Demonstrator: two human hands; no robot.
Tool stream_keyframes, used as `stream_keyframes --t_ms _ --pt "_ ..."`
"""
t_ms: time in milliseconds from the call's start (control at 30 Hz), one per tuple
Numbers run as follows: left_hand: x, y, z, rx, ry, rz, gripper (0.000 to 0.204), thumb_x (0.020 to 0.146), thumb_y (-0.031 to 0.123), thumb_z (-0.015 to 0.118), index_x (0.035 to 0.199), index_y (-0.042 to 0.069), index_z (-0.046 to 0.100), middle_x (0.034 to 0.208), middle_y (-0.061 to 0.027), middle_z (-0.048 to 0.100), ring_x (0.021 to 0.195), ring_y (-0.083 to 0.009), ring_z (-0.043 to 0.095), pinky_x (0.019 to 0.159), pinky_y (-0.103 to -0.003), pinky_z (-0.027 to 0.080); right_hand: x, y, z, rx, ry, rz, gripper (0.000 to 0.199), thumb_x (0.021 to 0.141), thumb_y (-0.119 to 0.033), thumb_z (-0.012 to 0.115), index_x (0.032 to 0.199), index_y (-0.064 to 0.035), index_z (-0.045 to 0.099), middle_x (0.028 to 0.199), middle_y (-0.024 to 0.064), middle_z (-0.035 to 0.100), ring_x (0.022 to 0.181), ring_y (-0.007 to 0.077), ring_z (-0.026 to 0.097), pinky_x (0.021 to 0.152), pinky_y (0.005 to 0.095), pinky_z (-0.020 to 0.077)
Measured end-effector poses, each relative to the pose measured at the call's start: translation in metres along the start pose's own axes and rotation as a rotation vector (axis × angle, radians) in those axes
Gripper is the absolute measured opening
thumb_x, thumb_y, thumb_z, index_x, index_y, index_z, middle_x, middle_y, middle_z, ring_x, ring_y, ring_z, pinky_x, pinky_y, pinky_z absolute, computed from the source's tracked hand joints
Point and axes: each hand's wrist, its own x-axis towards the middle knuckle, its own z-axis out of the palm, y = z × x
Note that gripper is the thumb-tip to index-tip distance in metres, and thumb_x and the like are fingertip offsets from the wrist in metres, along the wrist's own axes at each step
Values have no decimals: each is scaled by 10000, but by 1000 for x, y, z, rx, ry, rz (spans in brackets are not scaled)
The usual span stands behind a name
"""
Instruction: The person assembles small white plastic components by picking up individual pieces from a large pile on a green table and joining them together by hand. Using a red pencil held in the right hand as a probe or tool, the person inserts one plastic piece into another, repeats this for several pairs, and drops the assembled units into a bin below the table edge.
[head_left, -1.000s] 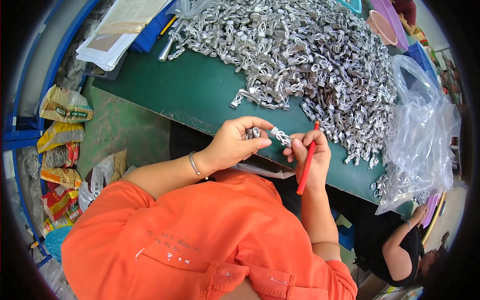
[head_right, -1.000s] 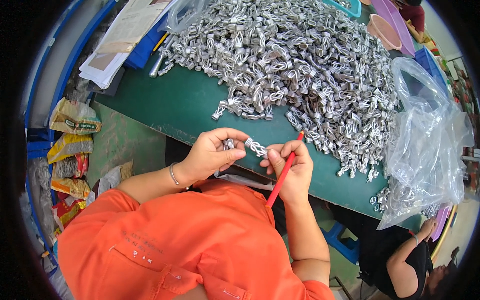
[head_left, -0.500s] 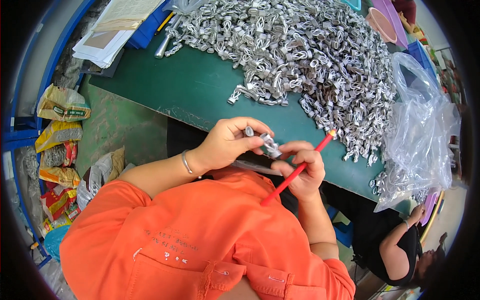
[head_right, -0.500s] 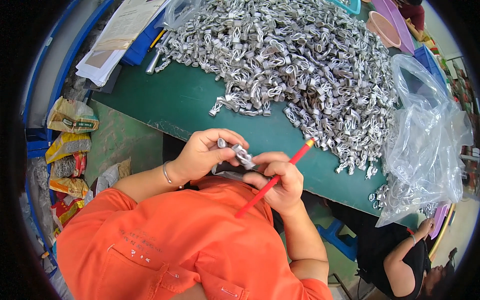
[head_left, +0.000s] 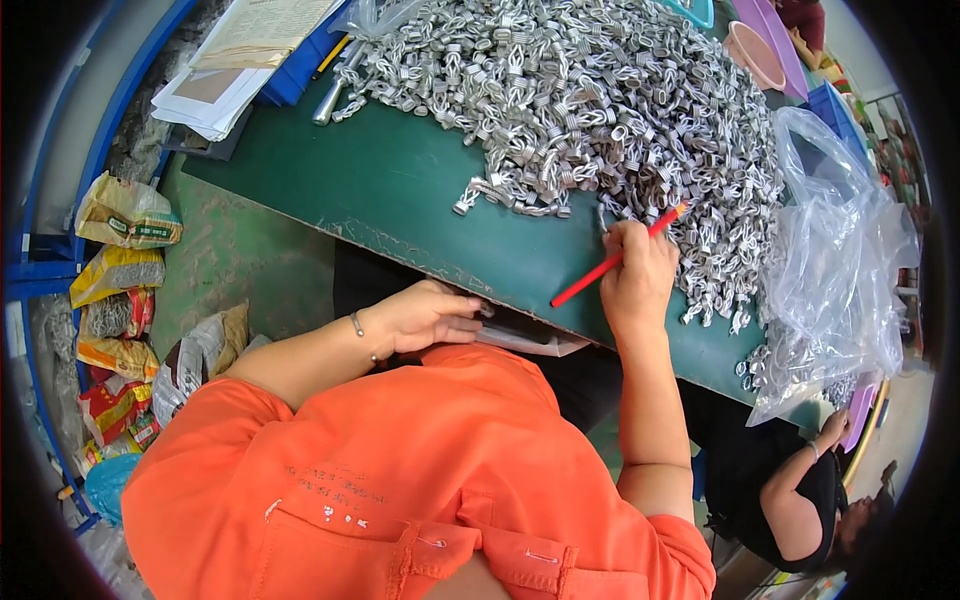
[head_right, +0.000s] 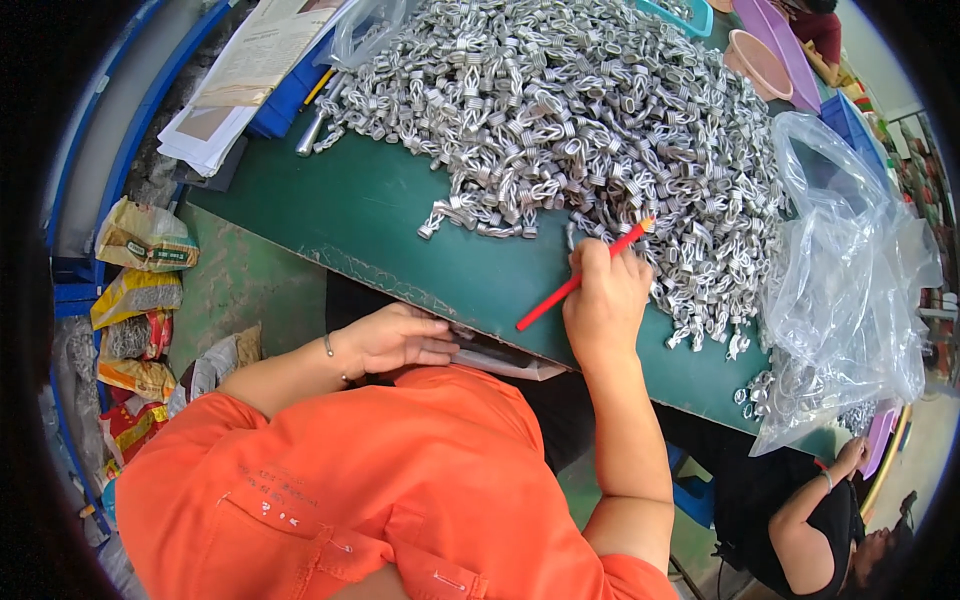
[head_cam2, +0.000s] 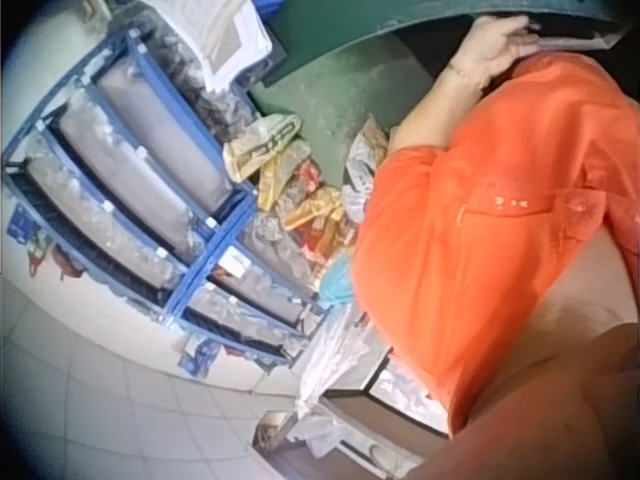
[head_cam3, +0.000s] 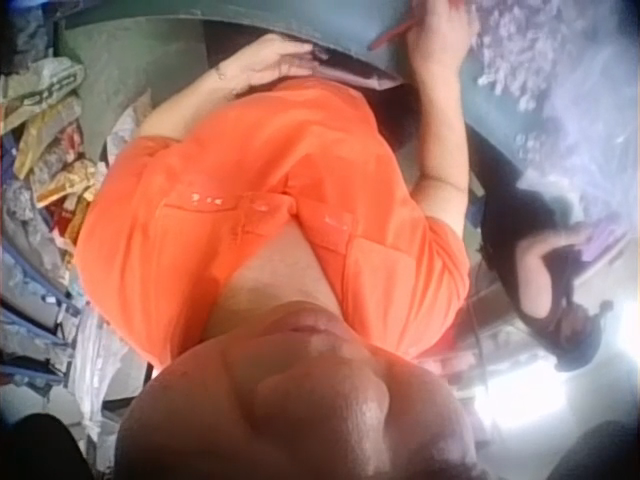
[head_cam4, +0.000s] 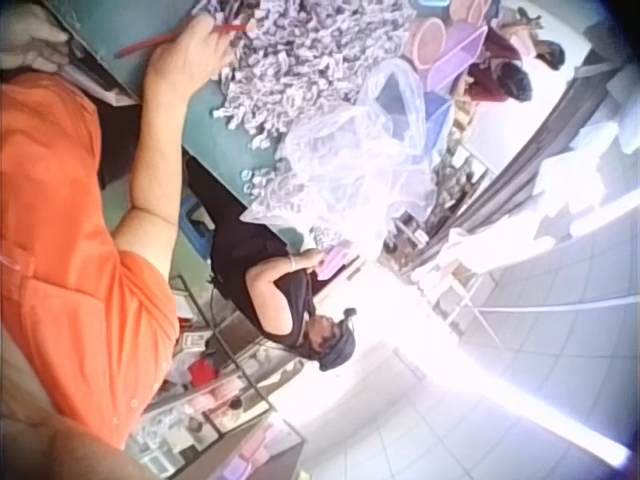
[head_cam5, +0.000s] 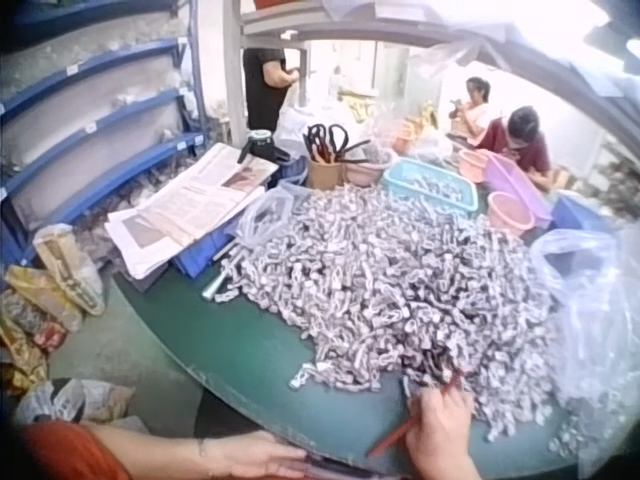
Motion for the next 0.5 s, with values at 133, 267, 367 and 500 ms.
stream_keyframes --t_ms 133,267,367,500 --pt "-8 3 11 496 -154 101 334 879 83 577 1177 -52 508 1038 -134 600 968 -199 592 888 -314 468 -11 -15 -5 948 -41 414 170 814 53 572 845 -49 440 851 122 607 663 223 612 594 300 498" --pt "-25 28 53 454 -100 311 274 869 38 579 1121 -50 514 868 -98 621 747 -139 628 651 -244 523 -18 -26 -18 1543 -179 723 154 861 52 524 899 -56 420 907 136 610 663 169 634 528 220 506" --pt "-17 34 63 290 -104 570 296 858 14 589 1139 -40 514 854 -79 608 738 -128 611 661 -246 520 -28 -30 -11 1749 -239 766 168 855 53 535 893 -62 418 926 152 610 653 186 646 481 227 503" --pt "-15 32 68 361 -127 728 206 831 -38 600 1035 -57 585 927 -90 581 780 -125 600 697 -244 518 -37 -37 -3 1738 -190 600 212 830 101 532 879 -56 397 993 173 585 857 201 622 749 297 539"
